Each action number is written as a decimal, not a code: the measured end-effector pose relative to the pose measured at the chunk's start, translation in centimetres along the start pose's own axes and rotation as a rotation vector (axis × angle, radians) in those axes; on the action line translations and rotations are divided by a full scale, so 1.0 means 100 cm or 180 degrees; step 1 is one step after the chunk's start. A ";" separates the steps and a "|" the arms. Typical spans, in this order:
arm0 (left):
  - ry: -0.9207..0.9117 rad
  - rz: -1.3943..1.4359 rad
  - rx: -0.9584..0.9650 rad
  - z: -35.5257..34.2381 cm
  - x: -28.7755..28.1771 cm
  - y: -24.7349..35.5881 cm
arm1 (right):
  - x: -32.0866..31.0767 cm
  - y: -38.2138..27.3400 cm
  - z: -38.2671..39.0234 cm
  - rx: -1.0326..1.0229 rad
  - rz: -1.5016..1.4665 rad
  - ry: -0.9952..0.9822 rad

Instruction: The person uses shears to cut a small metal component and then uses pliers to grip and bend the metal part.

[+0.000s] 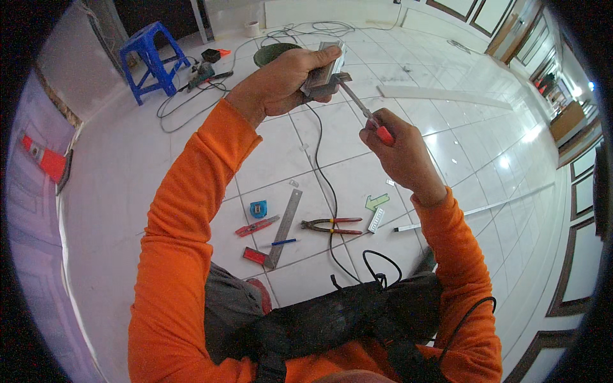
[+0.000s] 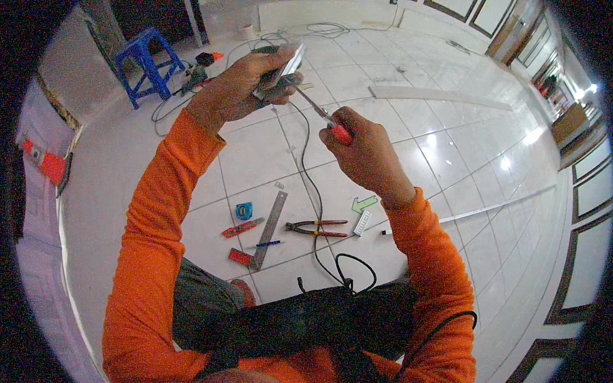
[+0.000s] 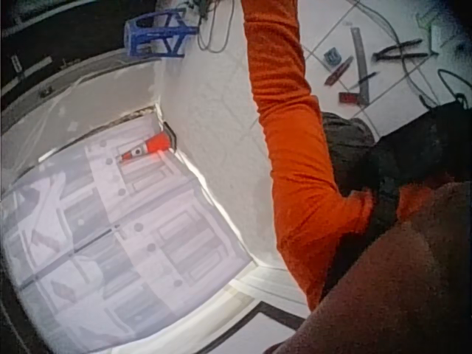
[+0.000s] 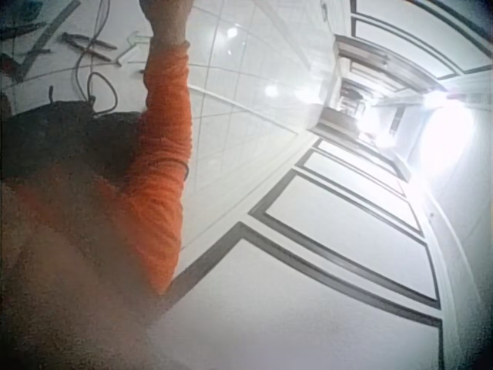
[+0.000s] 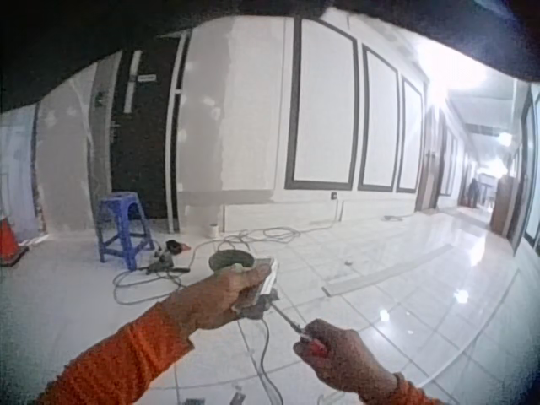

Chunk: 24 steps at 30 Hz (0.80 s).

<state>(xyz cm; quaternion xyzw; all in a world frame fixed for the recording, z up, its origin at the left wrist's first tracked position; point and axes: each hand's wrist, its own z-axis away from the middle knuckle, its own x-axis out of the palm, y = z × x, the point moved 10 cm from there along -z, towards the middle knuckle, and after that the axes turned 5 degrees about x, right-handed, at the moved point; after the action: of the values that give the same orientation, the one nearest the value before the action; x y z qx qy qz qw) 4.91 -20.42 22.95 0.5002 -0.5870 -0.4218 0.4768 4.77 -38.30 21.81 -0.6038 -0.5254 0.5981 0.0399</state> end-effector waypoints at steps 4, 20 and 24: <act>-0.0213 -0.0018 -0.0105 0.001 0.003 -0.004 | 0.008 0.006 -0.003 0.0143 -0.0040 -0.0434; 0.0186 -0.0184 -0.0103 -0.014 -0.030 -0.015 | 0.012 0.025 -0.002 0.0139 0.0081 -0.0029; 0.0463 -0.0304 0.0158 -0.021 -0.050 -0.009 | 0.013 0.039 -0.002 0.0324 -0.0126 0.0050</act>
<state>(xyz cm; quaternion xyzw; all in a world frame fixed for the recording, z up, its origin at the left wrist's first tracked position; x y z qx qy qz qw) 7.33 -15.64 21.80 0.5686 -0.5365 -0.3919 0.4850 6.89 -39.03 18.39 -0.5951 -0.5058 0.6185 0.0865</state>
